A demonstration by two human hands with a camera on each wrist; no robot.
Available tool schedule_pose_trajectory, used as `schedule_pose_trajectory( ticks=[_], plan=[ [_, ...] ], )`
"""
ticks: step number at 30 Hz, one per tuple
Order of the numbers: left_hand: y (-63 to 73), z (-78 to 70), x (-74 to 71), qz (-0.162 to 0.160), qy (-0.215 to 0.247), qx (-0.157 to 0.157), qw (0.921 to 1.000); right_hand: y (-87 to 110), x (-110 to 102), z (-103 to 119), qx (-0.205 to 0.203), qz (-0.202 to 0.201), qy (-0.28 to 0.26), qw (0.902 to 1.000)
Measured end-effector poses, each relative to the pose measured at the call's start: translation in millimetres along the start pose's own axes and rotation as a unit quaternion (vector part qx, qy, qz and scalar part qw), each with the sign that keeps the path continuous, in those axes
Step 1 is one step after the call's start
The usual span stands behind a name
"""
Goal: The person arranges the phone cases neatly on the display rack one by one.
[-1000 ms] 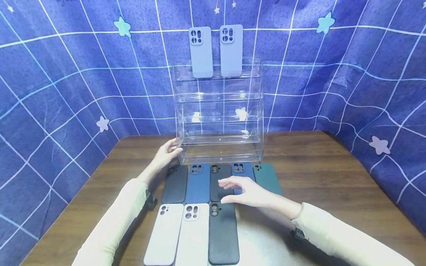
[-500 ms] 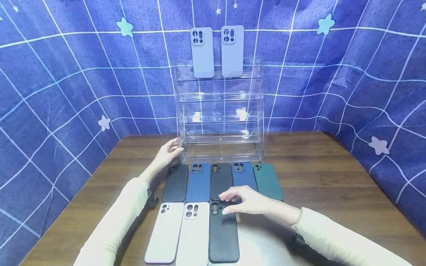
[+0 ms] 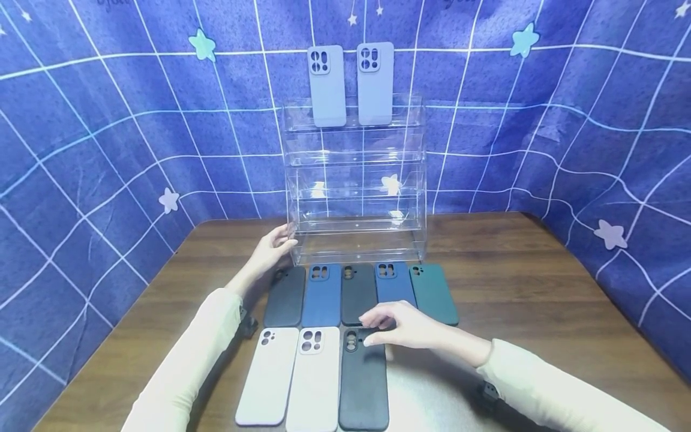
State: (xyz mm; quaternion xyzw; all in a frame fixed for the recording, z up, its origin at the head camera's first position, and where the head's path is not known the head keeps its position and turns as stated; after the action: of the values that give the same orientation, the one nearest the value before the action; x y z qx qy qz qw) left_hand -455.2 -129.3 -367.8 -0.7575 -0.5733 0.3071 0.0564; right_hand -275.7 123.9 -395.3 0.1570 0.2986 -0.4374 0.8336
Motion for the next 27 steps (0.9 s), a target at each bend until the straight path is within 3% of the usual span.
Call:
schedule_pose_trajectory(
  ticks=[4,10,14,17,24,27],
  plan=[
    [-0.7,6.1,0.0,0.003,-0.006,0.002,1.0,3.0,-4,-6,0.03,-0.032,0.01,0.999],
    [-7.4,35.2,-0.4,-0.006,-0.01,0.001,0.9999,9.7,-2,-11,0.067,-0.028,0.002,0.9974],
    [-7.8,39.8,-0.4,-0.008,-0.011,-0.002,0.9999,13.2,0,-10,0.072,-0.03,0.004,0.9969],
    [-6.8,36.6,-0.5,-0.008,-0.001,-0.006,0.9999,15.5,2,-10,0.074,-0.043,0.011,0.9963],
    [-1.3,0.6,1.0,0.003,-0.011,0.007,0.9999,21.6,2,-4,0.079,-0.069,0.038,0.9937],
    [-1.1,-3.2,1.4,0.006,-0.011,0.007,0.9999,24.0,2,-4,0.086,-0.07,0.042,0.9929]
  ],
)
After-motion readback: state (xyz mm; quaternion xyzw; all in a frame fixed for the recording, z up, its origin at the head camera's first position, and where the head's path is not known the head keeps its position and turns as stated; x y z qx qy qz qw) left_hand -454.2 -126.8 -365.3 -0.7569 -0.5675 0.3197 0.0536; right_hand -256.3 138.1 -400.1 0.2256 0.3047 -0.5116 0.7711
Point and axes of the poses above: each hand's wrist, its own y-axis away from the middle knuckle, its own x-axis out of the palm, z = x × y, the point moved 8 cm from there along -y, towards the middle knuckle, and after that the axes turned 15 degrees about x, right-handed, at the moved point
